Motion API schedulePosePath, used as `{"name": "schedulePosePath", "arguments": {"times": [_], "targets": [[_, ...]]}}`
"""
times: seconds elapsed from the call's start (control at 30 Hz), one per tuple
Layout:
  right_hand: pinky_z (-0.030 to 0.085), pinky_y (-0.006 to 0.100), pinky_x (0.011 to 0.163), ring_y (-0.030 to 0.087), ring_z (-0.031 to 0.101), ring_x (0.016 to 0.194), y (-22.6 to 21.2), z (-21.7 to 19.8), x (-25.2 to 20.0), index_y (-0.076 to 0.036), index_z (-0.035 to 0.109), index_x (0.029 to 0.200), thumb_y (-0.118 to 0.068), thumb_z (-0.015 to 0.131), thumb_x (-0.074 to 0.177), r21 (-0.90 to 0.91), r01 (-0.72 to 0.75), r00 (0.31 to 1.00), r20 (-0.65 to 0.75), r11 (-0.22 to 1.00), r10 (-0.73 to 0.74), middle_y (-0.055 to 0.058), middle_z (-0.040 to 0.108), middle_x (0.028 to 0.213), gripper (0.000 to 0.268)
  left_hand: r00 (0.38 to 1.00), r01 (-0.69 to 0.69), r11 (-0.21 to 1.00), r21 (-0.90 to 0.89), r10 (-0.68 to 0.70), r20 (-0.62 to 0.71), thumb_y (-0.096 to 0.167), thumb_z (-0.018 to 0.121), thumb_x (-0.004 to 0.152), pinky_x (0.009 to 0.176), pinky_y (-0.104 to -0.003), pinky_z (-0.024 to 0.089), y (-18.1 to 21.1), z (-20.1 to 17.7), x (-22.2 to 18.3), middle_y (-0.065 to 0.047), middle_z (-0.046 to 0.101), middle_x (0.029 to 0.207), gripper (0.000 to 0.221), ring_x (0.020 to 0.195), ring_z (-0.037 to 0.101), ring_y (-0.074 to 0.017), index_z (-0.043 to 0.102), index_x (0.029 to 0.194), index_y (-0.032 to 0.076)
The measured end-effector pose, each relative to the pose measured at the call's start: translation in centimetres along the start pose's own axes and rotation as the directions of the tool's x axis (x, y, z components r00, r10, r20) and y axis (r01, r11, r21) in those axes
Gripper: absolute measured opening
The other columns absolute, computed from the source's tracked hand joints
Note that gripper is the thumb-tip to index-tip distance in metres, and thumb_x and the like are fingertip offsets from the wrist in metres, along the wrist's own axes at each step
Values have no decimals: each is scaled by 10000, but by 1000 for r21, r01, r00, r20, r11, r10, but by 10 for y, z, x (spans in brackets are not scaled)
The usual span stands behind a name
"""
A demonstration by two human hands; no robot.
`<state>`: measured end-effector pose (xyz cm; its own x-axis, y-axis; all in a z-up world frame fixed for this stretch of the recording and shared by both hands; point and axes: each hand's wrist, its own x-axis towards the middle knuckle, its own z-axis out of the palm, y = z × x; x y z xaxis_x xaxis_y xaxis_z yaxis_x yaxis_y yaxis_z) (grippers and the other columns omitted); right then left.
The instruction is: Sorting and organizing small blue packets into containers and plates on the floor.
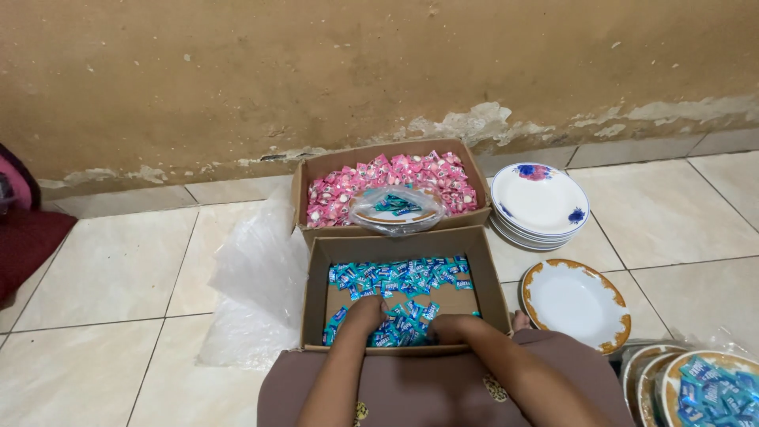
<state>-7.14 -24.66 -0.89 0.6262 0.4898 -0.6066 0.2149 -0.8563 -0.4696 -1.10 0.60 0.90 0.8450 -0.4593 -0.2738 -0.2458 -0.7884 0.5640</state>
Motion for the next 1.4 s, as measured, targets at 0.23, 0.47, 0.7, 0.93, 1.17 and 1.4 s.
{"name": "schedulePosePath", "arguments": {"times": [0.23, 0.47, 0.7, 0.93, 1.17, 1.4], "targets": [[536, 481, 998, 373, 658, 1190, -45, -20, -32, -59, 729, 1189, -293, 595, 847, 149, -181, 983, 36, 972, 178, 191, 714, 1218, 436, 997, -30, 994, -101, 22, -76, 75, 654, 889, 859, -520, 580, -6, 3, 10, -224, 725, 927, 154, 1013, 704, -433, 719, 1024, 41], [497, 437, 813, 315, 632, 980, -43, -24, -23, -66, 724, 1111, -264, 599, 897, 39, -130, 982, 145, 991, 123, 146, 687, 1090, 317, 973, -35, 887, -460, -75, -219, 248, 719, 921, 707, -353, 555, 31, -40, 13, -51, 764, 847, 153, 716, 721, -171, 743, 980, 108], [472, 389, 716, 211, 594, 962, -48, -29, -24, -177, 730, 1192, -314, 581, 976, 45, -163, 962, 231, 986, 148, 37, 659, 1191, 296, 544, -585, 811, -3, 390, -742, 200, 742, 918, 948, -412, 429, 117, -144, 58, -22, 728, 1026, 54, 1070, 621, -256, 746, 943, 152], [375, 394, 696, 220, 481, 866, -7, -4, 19, -151, 644, 1064, -253, 508, 972, 8, -125, 968, 219, 992, 120, 59, 575, 1053, 194, 608, -124, 789, 602, 540, -582, 297, 828, 737, 1075, -619, 342, 97, -141, 97, -134, 639, 1255, 310, 1270, 485, -401, 783, 1021, 183], [330, 387, 636, 205, 416, 759, 4, 1, 31, -166, 563, 931, -171, 500, 955, -26, -96, 976, 195, 995, 99, 46, 509, 900, 67, 650, -344, 772, 534, 607, -458, 118, 657, 914, 859, -479, 464, 50, -84, 36, -115, 601, 1111, 290, 1052, 567, -334, 650, 1204, 131], [474, 435, 970, 331, 512, 1304, -30, -16, -5, -182, 370, 1523, -222, 657, 898, 193, -211, 977, 24, 958, 211, 121, 375, 1536, 689, 734, 442, 675, 591, -651, 194, 374, 618, 1011, 1149, -639, 345, -99, 33, 85, -127, -249, 1708, 955, 1547, -226, -488, -81, 1652, 259]]}}
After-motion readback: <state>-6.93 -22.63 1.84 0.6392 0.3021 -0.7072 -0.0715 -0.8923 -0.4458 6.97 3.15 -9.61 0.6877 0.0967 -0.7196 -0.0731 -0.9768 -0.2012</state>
